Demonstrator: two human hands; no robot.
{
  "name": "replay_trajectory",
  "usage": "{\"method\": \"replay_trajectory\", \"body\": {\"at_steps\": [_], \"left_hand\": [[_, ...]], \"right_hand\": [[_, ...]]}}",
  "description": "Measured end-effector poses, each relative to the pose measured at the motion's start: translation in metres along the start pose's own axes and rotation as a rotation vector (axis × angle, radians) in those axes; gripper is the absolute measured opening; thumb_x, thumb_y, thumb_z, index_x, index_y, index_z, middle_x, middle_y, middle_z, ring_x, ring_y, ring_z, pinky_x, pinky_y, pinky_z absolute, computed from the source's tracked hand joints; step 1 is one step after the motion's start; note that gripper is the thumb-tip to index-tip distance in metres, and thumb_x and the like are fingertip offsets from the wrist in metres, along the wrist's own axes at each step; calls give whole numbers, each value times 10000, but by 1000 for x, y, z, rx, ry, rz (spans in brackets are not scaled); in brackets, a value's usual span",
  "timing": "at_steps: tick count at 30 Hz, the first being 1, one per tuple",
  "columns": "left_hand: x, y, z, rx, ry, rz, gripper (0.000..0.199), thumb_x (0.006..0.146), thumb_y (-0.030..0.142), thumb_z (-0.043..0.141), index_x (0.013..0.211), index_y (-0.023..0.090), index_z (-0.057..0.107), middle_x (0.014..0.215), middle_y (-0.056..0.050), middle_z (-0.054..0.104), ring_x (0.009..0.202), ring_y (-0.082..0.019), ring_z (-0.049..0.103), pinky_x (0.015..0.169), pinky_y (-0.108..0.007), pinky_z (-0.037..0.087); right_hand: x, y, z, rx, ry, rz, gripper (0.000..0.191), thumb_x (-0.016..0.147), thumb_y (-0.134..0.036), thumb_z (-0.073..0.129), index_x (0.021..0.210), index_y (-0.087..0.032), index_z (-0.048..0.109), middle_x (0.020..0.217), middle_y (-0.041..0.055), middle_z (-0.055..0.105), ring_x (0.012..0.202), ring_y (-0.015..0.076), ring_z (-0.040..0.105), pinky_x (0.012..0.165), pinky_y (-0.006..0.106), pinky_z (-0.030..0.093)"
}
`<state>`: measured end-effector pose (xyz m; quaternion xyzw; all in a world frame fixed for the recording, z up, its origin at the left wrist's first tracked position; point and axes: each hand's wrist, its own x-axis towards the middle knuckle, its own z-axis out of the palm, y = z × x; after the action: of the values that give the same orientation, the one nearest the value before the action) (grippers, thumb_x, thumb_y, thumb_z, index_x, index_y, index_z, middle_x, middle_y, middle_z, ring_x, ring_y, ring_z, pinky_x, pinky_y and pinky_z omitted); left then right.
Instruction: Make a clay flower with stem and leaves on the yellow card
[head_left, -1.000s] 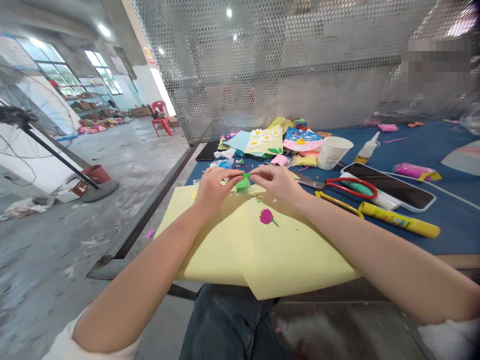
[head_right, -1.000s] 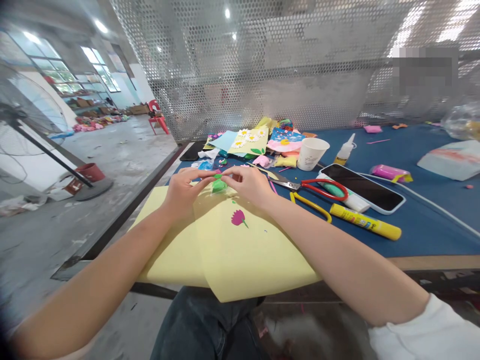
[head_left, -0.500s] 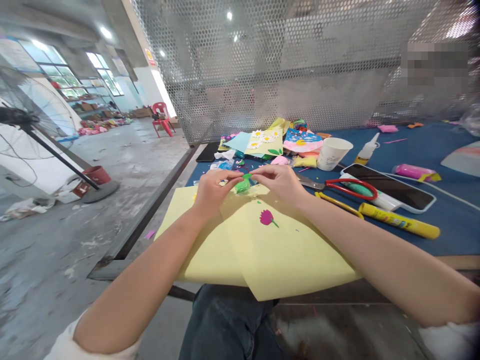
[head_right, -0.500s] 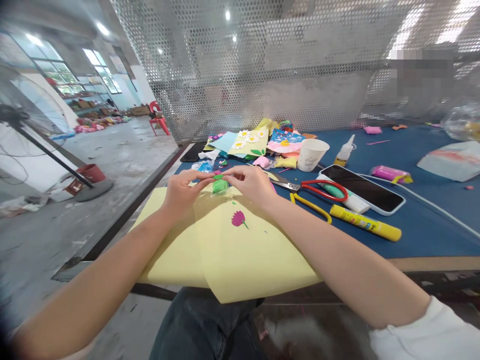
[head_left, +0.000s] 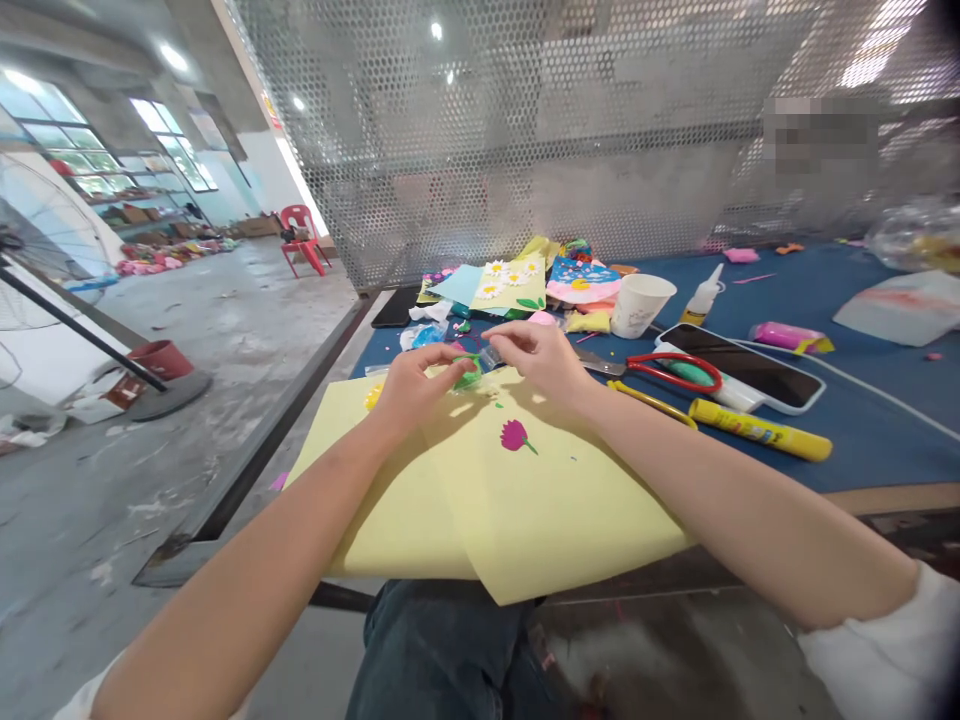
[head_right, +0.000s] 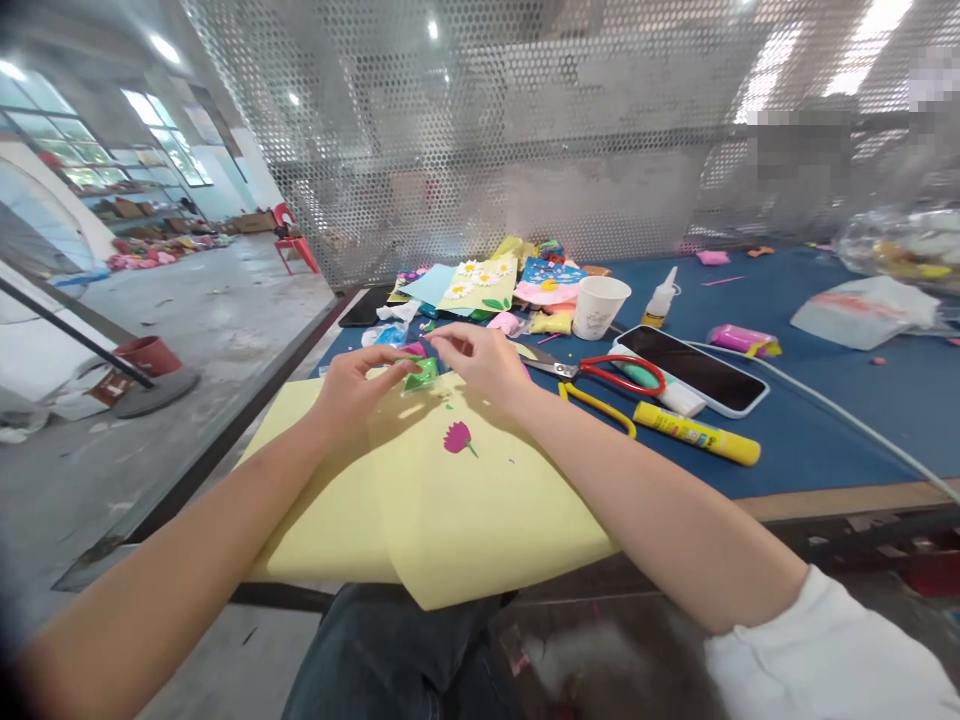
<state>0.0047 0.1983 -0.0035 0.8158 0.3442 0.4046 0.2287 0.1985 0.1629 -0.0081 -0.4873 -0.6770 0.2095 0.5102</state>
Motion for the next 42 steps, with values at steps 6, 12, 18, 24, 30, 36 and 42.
{"method": "replay_trajectory", "body": {"at_steps": [6,12,18,24,30,36,42], "left_hand": [[-1,-13,3,199,-48,156,187,844,396,634,820,236,727,851,-36,732,848,-212,661,821,-364,518],[4,-28,5,398,-181,338,261,911,396,566,901,206,745,877,-52,731,922,-221,613,870,-372,473],[8,-32,6,382,-214,468,293,933,419,548,882,227,762,872,-32,738,899,-201,596,869,-351,432],[7,-31,14,421,-285,478,270,922,413,569,904,237,773,845,-20,723,841,-191,585,810,-331,397],[5,-30,18,405,-310,463,204,881,394,637,917,252,779,881,-19,725,869,-196,576,782,-316,388],[2,-27,19,342,-324,406,199,853,409,671,915,257,782,982,-8,736,968,-211,560,862,-328,388],[1,-29,22,351,-329,424,202,867,425,646,869,281,788,983,-3,731,994,-218,541,892,-346,368]], "right_hand": [[10,-8,-28,140,381,-87,223,872,-313,525,932,-174,689,660,2,589,530,101,493,553,263,425],[26,9,-60,-304,465,-2,339,922,-341,396,990,-173,681,681,15,642,617,135,582,602,261,461],[15,17,-75,-801,-53,287,284,825,-308,506,921,-243,765,919,32,751,804,201,652,662,275,438],[-7,-5,-78,-1065,-387,398,358,807,-346,557,1137,-325,694,1074,12,737,970,258,650,640,286,422],[-4,-14,-61,-1276,-518,478,514,796,-185,523,1284,-337,574,1226,34,681,1051,260,647,651,289,454],[-7,-23,-44,-1464,-538,480,400,822,-90,486,1207,-140,582,1103,187,700,1001,317,672,699,337,460],[-16,-31,-36,-1566,-526,474,366,832,-55,466,1182,-83,570,964,191,726,925,299,691,690,330,425]]}}
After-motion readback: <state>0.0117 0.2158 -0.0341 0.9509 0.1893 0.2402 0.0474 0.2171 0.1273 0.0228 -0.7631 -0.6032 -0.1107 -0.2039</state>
